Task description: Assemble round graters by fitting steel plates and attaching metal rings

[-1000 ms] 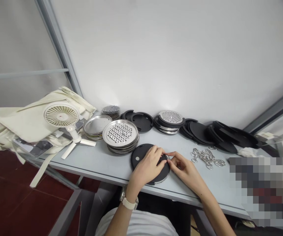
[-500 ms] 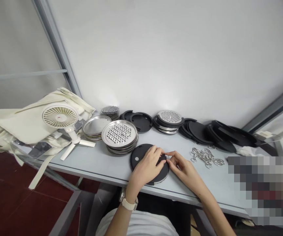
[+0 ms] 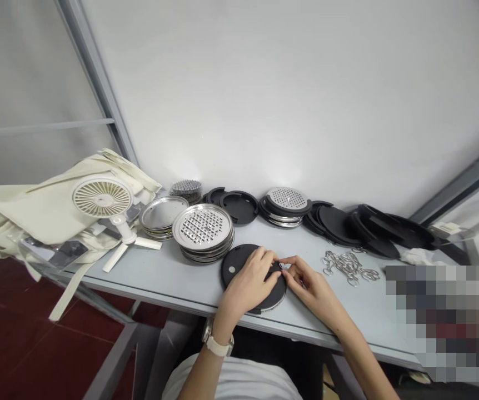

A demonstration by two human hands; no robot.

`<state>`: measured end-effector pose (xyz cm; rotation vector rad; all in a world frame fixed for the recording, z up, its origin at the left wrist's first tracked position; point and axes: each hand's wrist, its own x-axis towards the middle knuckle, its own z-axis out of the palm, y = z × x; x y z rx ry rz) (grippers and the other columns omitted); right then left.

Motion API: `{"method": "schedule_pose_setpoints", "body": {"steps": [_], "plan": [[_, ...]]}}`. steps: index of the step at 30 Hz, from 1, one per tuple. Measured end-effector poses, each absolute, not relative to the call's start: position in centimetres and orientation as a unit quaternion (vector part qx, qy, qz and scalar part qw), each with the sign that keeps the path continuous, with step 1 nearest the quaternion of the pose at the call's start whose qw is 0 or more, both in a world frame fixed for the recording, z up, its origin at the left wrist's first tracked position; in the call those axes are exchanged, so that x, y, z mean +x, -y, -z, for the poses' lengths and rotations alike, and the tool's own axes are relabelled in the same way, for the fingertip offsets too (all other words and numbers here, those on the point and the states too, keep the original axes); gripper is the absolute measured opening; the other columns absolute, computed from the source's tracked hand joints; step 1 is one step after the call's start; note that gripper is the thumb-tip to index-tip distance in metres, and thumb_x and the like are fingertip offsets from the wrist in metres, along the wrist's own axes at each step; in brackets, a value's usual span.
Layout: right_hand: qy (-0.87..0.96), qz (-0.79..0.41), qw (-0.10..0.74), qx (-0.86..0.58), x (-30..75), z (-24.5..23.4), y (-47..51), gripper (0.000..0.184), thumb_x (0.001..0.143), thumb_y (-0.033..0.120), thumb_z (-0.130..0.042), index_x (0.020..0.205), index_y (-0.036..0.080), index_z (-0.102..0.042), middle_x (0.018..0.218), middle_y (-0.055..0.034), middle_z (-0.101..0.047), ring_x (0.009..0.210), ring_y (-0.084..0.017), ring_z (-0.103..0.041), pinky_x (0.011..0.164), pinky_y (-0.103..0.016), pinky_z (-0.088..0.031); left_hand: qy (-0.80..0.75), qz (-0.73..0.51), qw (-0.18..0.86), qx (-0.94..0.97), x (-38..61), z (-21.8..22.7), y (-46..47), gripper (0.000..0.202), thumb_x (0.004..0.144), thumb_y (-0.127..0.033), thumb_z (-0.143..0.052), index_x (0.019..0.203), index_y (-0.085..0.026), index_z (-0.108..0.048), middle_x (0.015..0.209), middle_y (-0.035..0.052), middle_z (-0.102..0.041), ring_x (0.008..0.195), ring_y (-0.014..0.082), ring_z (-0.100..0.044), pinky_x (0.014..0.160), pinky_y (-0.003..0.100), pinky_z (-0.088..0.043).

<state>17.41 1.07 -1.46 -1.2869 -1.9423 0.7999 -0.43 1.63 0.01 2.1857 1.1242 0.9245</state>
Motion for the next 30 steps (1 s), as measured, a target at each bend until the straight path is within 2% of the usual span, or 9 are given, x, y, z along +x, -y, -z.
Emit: {"method": "schedule_pose_setpoints", "body": {"steps": [16, 30], "plan": [[0.749, -0.290, 0.341, -0.489, 17.37, 1.30, -1.10, 0.027, 0.090, 0.038, -0.043, 0.109, 0.020, -0.052, 0.061, 0.0055, -0.040, 0.056, -0.012, -0.040, 0.054, -0.022, -0.037, -0.413, -0.335, 0.251, 0.809, -0.46, -0.01, -1.71, 0.010, 0.089, -0.018, -0.048, 0.098, -0.021, -0.049, 0.103, 0.0041, -0.049, 0.102, 0.0193, -0.049, 0.091, 0.034, -0.043], [0.738, -0.307, 0.346, -0.492, 17.50, 1.70, -1.32, 0.027, 0.091, 0.040, -0.043, 0.108, 0.020, -0.051, 0.060, 0.0067, -0.033, 0.054, -0.011, -0.036, 0.052, -0.022, -0.034, -0.417, -0.337, 0.238, 0.810, -0.37, -0.01, -1.58, 0.006, 0.089, -0.018, -0.048, 0.095, -0.021, -0.050, 0.100, 0.0043, -0.049, 0.100, 0.0198, -0.049, 0.089, 0.034, -0.043]]}}
